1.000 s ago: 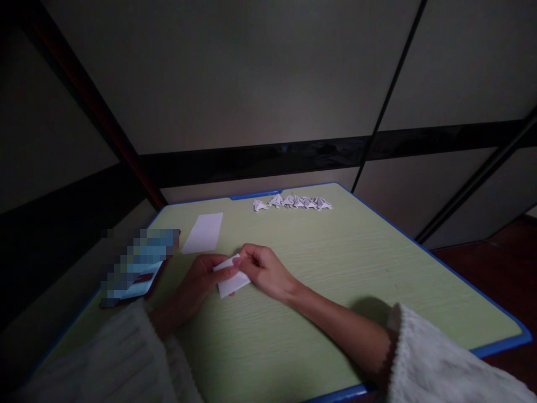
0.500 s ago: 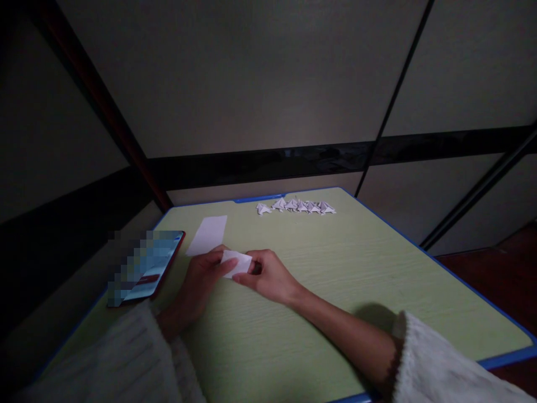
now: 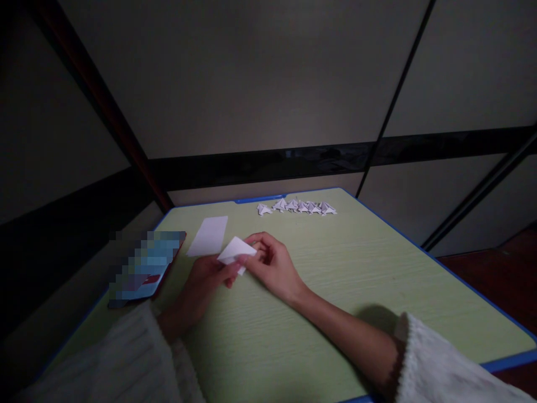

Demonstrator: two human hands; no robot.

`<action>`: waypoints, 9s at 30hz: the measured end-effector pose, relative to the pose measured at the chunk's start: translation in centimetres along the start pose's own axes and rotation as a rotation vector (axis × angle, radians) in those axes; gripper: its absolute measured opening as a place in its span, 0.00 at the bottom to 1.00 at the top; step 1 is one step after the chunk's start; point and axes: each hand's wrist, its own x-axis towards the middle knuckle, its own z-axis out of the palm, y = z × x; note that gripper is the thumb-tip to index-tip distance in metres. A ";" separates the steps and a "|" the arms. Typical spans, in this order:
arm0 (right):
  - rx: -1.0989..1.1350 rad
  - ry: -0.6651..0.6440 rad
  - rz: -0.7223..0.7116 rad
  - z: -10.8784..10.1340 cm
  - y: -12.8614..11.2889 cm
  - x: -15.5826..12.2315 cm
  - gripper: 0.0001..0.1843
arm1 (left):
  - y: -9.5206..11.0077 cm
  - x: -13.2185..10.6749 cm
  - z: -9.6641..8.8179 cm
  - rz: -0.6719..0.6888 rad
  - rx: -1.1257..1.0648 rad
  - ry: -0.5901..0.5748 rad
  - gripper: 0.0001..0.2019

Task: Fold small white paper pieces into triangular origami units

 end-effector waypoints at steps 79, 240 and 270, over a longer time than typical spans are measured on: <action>-0.199 -0.136 -0.063 -1.4 0.5 0.6 0.02 | -0.2 0.4 0.2 -0.200 -0.336 -0.134 0.09; -0.084 -0.123 0.111 -1.0 0.6 0.4 0.07 | 0.2 0.6 -0.3 -0.037 0.063 0.013 0.14; -0.332 -0.311 -0.243 -2.5 -0.5 0.4 0.04 | -0.1 0.9 -1.1 -0.084 0.041 -0.342 0.12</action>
